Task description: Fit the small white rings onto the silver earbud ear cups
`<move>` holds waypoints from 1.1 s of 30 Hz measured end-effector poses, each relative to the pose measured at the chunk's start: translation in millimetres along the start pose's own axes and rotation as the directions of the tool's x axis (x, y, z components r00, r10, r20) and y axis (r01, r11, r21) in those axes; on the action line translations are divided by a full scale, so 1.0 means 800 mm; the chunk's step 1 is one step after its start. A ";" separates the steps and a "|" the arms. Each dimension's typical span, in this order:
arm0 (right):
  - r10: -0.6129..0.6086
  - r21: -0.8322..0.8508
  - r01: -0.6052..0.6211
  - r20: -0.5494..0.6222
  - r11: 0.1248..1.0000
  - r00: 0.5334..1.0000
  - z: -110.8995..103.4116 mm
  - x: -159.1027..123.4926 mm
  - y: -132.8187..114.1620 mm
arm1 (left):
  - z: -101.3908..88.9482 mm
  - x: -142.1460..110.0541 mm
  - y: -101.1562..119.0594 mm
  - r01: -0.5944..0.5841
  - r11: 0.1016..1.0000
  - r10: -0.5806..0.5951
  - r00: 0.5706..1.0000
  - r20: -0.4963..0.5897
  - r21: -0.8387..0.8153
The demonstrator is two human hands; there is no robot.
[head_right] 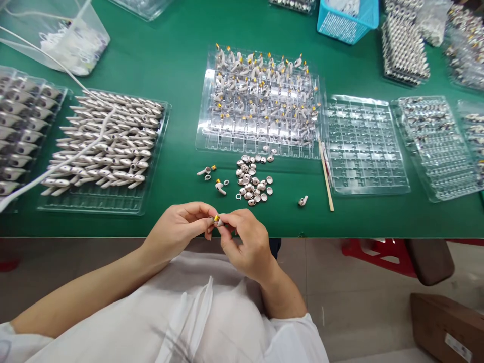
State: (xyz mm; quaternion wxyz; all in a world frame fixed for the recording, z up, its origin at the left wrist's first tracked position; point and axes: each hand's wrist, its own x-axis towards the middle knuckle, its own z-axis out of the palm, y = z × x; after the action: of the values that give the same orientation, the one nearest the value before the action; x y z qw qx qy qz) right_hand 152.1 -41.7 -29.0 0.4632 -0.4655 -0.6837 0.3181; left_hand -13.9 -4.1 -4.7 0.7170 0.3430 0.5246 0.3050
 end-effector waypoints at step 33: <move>0.194 0.077 -0.189 -0.069 0.979 0.978 0.002 -0.001 0.001 | -0.003 0.007 -0.001 0.125 0.965 -0.110 0.991 0.078 -0.232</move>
State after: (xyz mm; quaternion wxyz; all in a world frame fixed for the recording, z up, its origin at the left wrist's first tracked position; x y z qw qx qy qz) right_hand 150.9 -42.6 -30.6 0.4723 -0.5245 -0.6059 0.3672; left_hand -14.5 0.5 -9.0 0.7861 0.2331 0.4806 0.3112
